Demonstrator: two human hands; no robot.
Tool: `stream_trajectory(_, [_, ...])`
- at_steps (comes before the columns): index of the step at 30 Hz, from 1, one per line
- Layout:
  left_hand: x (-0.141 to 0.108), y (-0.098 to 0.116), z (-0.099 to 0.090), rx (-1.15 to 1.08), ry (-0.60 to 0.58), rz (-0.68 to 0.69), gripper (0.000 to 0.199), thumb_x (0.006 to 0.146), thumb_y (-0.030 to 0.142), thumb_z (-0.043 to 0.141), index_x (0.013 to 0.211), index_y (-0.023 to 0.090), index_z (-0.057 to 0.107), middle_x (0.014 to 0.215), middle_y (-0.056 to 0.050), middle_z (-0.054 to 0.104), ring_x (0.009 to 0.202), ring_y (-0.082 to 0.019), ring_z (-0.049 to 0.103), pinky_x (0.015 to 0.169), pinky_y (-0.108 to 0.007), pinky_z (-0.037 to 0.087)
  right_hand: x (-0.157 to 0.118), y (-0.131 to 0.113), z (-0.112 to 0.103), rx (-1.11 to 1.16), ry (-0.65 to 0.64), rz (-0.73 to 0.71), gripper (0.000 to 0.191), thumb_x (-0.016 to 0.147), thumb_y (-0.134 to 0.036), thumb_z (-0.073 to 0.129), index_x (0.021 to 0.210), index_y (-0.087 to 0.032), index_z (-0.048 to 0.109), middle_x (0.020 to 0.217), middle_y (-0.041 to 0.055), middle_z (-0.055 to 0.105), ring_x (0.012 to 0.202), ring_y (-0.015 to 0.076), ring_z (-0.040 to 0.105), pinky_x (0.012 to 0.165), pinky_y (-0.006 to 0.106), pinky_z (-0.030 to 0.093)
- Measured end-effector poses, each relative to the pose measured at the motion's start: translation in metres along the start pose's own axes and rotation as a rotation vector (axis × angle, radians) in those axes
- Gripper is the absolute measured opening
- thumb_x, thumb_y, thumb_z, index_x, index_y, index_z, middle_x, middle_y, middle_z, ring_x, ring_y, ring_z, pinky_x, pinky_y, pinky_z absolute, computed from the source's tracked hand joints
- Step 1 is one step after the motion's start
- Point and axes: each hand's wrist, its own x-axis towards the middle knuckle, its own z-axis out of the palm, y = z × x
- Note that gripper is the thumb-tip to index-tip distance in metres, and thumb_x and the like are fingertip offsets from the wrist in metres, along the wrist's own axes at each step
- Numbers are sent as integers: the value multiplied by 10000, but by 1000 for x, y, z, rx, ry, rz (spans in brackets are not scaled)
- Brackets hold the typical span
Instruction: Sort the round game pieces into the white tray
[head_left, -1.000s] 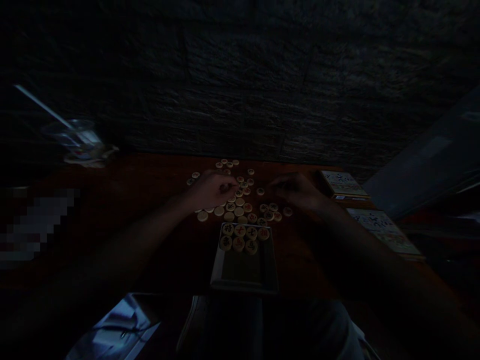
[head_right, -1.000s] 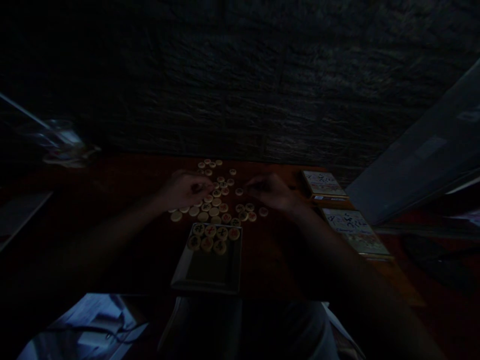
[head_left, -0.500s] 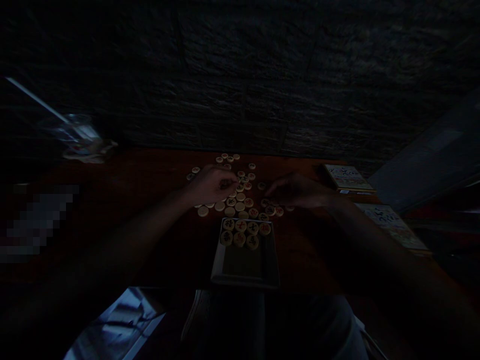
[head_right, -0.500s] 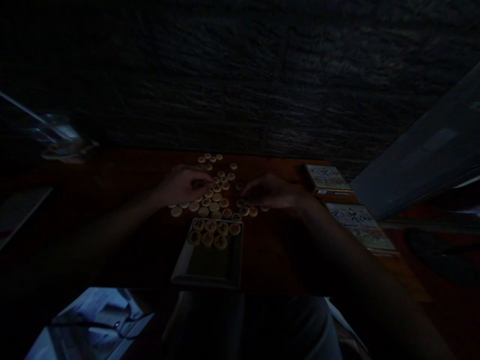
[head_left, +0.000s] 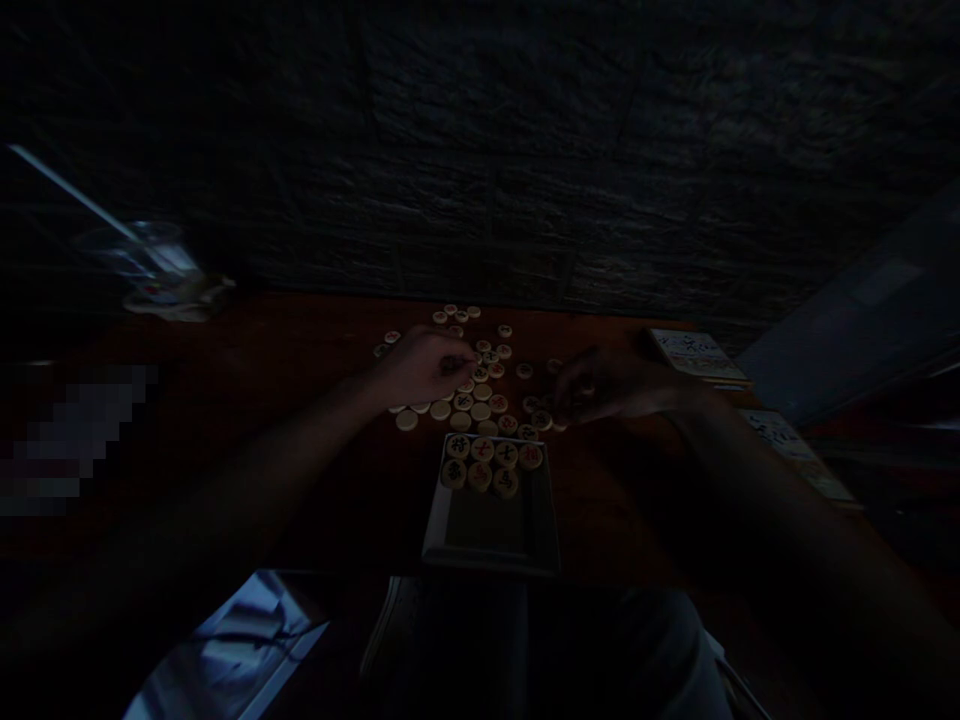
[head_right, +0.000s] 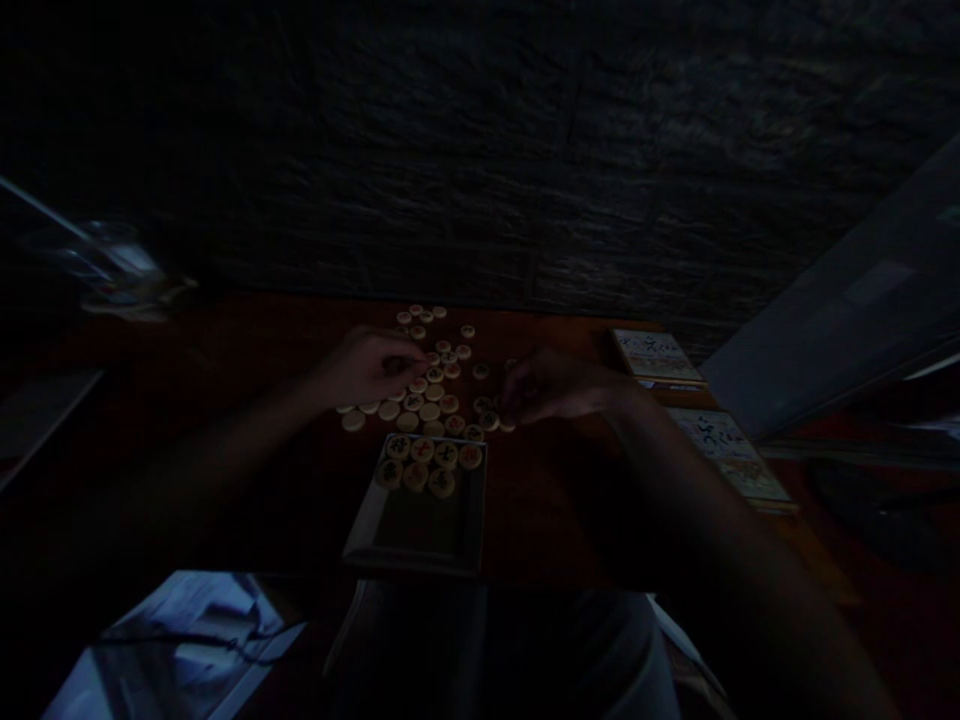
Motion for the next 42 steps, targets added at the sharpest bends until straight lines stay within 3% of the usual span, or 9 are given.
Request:
stream_trajectory(6, [0, -1, 0, 21, 7, 1, 186, 873, 250, 593, 841, 221, 774, 740, 1, 766, 623, -140, 664, 593, -270, 443, -1, 1, 0, -17, -28, -2, 185, 788, -372, 799, 881, -211, 805, 847, 22, 780, 758, 164, 683, 653, 255, 481])
stream_trajectory(12, [-1, -2, 0, 36, -4, 8, 202, 881, 273, 598, 825, 202, 778, 649, 6, 721, 560, -130, 625, 548, -265, 400, -2, 1, 0, -79, -17, 2, 233, 784, -417, 798, 886, -207, 808, 825, 16, 768, 748, 166, 674, 632, 253, 464])
stream_trajectory(19, [-1, 0, -1, 45, -27, -15, 229, 899, 286, 580, 829, 190, 775, 668, 4, 726, 579, -126, 634, 565, -256, 408, -1, 0, 1, -68, -65, 54, 397, 740, -512, 826, 967, -188, 800, 916, 39, 774, 834, 200, 693, 694, 271, 491])
stream_trajectory(26, [0, 1, -1, 75, -12, 8, 230, 901, 279, 580, 788, 199, 763, 615, 17, 685, 546, -113, 595, 547, -250, 378, -2, -1, 1, -47, -92, 82, 355, 728, -460, 834, 961, -199, 775, 916, 26, 765, 831, 194, 686, 677, 262, 495])
stream_trajectory(29, [0, 0, -2, 47, -27, -6, 232, 909, 296, 575, 811, 201, 762, 635, 18, 700, 548, -113, 598, 553, -248, 384, -6, -4, -6, -54, -54, 50, 346, 762, -435, 801, 1009, -195, 773, 944, 34, 774, 852, 193, 696, 719, 270, 504])
stream_trajectory(34, [-1, -1, -2, 11, -56, -48, 214, 889, 279, 576, 864, 196, 772, 740, -7, 764, 632, -137, 671, 592, -259, 435, -11, -2, -17, -85, 139, 37, 216, 855, -353, 658, 921, -175, 761, 833, 27, 764, 776, 171, 690, 694, 269, 491])
stream_trajectory(38, [-1, 0, -2, 29, -59, -45, 217, 886, 276, 572, 864, 199, 773, 759, -7, 771, 658, -145, 687, 601, -262, 438, -8, -4, -11, -66, 12, 17, 222, 820, -378, 736, 909, -178, 773, 815, 27, 756, 754, 162, 674, 673, 263, 484])
stream_trajectory(42, [0, 0, -2, 28, -42, -29, 224, 902, 290, 572, 832, 196, 762, 690, 7, 732, 592, -126, 640, 582, -255, 418, -3, -7, 0, -82, -13, 19, 308, 766, -441, 811, 947, -193, 781, 916, 34, 762, 810, 169, 681, 675, 258, 489])
